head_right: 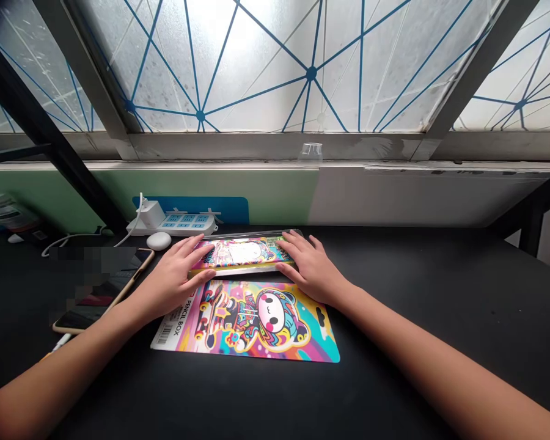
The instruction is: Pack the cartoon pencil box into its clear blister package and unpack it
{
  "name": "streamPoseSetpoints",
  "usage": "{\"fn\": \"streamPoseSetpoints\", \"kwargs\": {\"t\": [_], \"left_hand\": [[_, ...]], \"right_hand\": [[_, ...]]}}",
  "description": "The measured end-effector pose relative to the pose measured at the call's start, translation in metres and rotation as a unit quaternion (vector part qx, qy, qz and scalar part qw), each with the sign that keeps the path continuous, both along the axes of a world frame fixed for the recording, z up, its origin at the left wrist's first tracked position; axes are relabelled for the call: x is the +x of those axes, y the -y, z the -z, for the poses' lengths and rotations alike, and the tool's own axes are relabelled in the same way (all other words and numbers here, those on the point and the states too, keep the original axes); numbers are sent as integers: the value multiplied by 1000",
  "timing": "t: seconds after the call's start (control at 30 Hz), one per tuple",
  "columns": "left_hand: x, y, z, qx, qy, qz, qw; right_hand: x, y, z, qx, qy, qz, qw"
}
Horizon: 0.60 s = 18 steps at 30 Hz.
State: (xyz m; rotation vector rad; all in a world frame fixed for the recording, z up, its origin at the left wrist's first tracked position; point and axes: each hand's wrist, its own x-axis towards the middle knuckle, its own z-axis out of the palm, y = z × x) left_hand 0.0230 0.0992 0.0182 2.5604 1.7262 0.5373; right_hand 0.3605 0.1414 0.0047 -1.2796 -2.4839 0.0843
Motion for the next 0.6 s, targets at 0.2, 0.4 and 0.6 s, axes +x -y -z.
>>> {"fn": "streamPoseSetpoints", "kwargs": {"t": [0.2, 0.4, 0.6], "left_hand": [[0, 2, -2, 24, -91, -18, 995], [8, 9, -7, 57, -121, -28, 991], [18, 10, -2, 30, -128, 7, 991]], "right_hand": [[-6, 15, -6, 154, 36, -42, 986], [-32, 61, -18, 210, -35, -157, 964], [-51, 81, -8, 22, 38, -82, 996]]}}
